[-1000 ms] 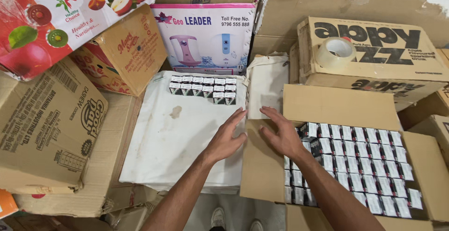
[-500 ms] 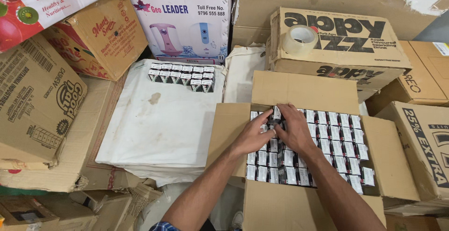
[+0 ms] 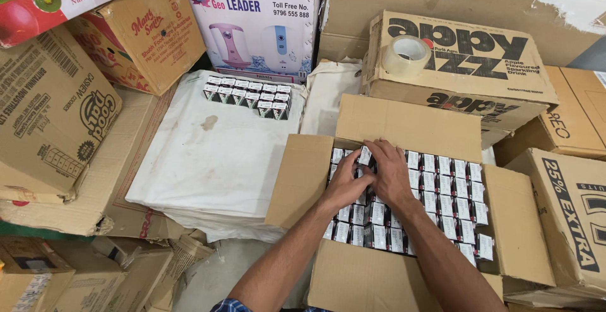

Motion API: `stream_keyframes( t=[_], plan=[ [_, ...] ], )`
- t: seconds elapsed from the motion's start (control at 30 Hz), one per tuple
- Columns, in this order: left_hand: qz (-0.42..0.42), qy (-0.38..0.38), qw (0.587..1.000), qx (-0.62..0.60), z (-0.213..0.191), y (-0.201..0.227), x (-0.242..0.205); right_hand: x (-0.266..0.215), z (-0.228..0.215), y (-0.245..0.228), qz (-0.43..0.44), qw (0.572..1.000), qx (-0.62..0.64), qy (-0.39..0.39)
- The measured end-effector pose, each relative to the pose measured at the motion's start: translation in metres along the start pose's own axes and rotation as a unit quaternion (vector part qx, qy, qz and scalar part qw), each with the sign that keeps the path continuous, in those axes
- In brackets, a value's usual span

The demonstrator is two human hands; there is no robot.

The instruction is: The person repeatedly picks small white boxes from a large open cardboard box and places them in neat rows on a white cloth surface. The person continues this transfer throughout the clip, building up a growing stack of boxes on the cloth.

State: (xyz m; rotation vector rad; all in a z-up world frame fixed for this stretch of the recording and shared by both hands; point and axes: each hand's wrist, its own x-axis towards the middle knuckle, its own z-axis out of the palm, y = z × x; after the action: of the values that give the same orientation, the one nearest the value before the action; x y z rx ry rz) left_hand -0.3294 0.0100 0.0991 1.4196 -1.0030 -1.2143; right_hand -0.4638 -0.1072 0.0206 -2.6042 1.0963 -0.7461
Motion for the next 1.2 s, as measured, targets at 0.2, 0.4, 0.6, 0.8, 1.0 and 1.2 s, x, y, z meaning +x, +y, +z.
stream_keyframes(
  t=[0.2,0.4,0.6,0.8,1.0,1.2],
  plan=[
    [-0.046,-0.010,0.999,0.021,-0.007,-0.006,-0.006,-0.001,-0.014,-0.031,-0.022,0.997,0.075,-0.013],
    [-0.086,0.039,0.994,-0.054,-0.022,-0.017,-0.001,0.007,-0.036,-0.078,0.005,0.994,0.104,0.030],
    [-0.024,0.087,0.960,-0.264,-0.041,0.020,-0.016,0.028,-0.028,-0.118,-0.015,0.981,0.157,0.113],
    [-0.056,0.104,0.966,-0.229,-0.105,0.009,0.005,0.059,-0.023,-0.171,0.001,0.966,0.247,0.078],
    [-0.046,0.158,0.951,-0.262,-0.188,-0.006,0.007,0.092,0.009,-0.223,0.053,0.957,0.283,-0.019],
    [-0.097,0.202,0.945,-0.240,-0.261,-0.055,0.029,0.130,0.098,-0.234,0.110,0.955,0.272,-0.051]
  ],
)
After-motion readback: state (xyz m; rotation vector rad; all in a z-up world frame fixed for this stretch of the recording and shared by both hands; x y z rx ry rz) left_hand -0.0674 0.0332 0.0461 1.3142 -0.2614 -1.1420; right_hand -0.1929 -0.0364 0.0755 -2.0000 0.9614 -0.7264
